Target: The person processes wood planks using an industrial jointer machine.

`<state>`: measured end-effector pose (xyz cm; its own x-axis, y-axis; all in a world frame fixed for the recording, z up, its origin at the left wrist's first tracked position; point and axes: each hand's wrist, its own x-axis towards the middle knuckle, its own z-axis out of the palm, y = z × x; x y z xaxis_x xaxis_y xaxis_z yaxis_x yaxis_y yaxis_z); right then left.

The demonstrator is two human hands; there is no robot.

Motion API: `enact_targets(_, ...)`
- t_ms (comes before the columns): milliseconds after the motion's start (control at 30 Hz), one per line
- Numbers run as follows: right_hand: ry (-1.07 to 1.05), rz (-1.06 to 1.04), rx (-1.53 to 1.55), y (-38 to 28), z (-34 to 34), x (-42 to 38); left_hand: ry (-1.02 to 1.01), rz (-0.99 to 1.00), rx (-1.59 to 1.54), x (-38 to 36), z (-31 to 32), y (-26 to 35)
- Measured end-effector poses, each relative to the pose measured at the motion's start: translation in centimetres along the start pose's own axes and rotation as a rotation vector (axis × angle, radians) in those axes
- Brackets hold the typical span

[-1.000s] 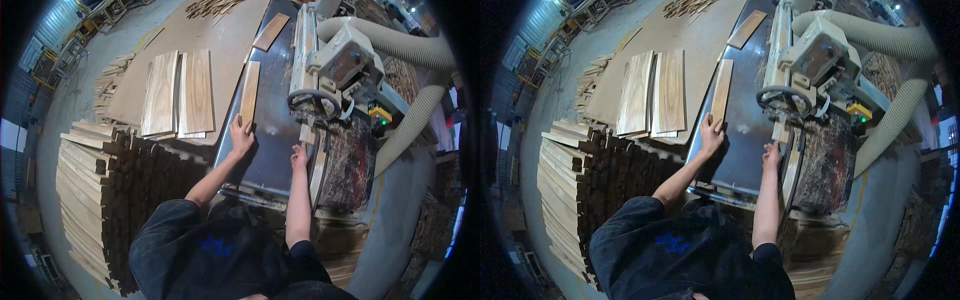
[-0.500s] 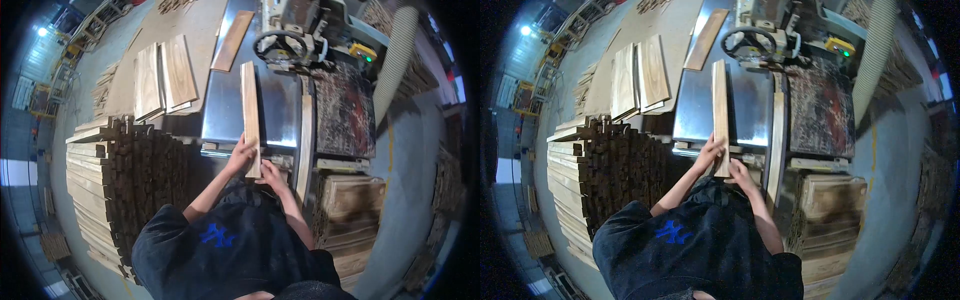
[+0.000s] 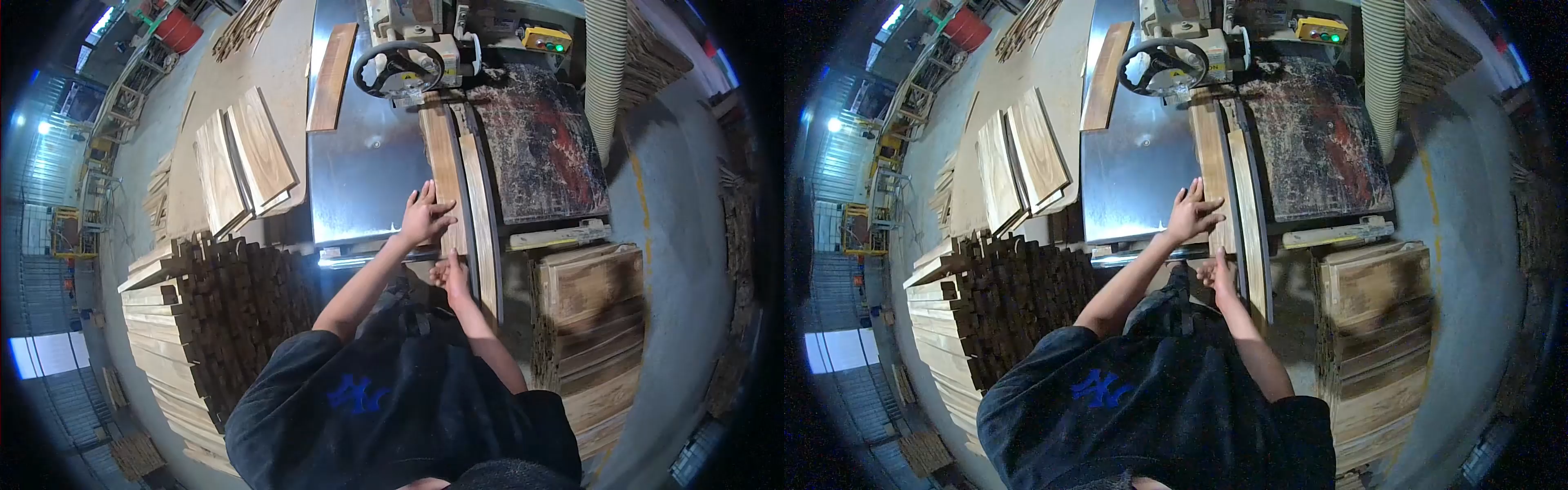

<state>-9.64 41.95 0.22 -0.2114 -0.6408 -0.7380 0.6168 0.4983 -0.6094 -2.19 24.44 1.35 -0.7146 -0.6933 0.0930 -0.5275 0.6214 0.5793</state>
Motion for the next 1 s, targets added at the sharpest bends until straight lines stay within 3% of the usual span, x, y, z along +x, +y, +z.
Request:
enact_targets(100,-0.061,-0.030,0.102,-2.1,1.5,4.0,-0.005,-0.015,-0.004,3.3,-0.9,-1.8)
enact_targets(233,-0.033,0.105,0.239,-7.1,4.5,8.6,0.005,-0.031,-0.067,8.6,-2.6,-4.4)
enact_targets(300,-0.017,0.095,0.179,-9.2,5.6,10.3,-0.022,0.015,0.001,11.0,-3.7,-5.9)
enact_targets(433,0.137,0.049,-0.053,-11.5,7.1,11.2,0.148,0.302,-0.072,13.2,-5.2,-9.9)
enact_targets(500,0.177,0.075,-0.074,-12.8,7.6,12.1,0.187,0.326,0.094,13.6,-8.1,-12.8)
enact_targets(567,0.238,0.062,-0.134,-14.1,9.3,12.2,0.382,0.139,0.218,13.2,-13.0,-15.2)
enact_targets(633,0.305,0.032,-0.186,-15.1,10.3,12.9,0.737,-0.057,0.284,13.4,-15.9,-19.9)
enact_targets(700,0.381,-0.055,-0.140,-15.4,11.2,14.0,0.732,-0.214,0.244,12.4,-19.2,-24.2)
enact_targets(767,0.369,-0.085,-0.134,-16.1,11.8,15.4,0.436,-0.291,-0.090,11.4,-20.5,-28.5)
enact_targets(800,0.359,-0.105,-0.123,-16.4,11.9,16.0,0.324,-0.303,0.078,11.0,-20.5,-29.6)
enact_targets(900,0.339,-0.049,-0.143,-18.6,12.6,17.6,0.233,-0.374,0.053,8.7,-23.8,-24.4)
enact_targets(933,0.331,-0.067,-0.144,-19.1,12.8,18.1,0.451,-0.275,-0.011,7.9,-22.3,-24.5)
enact_targets(967,0.323,-0.068,-0.137,-19.1,13.3,18.8,0.514,-0.239,-0.270,6.9,-21.0,-24.6)
enact_targets(1000,0.285,-0.211,-0.100,-18.9,13.8,19.3,0.427,-0.249,-0.825,4.9,-21.4,-21.6)
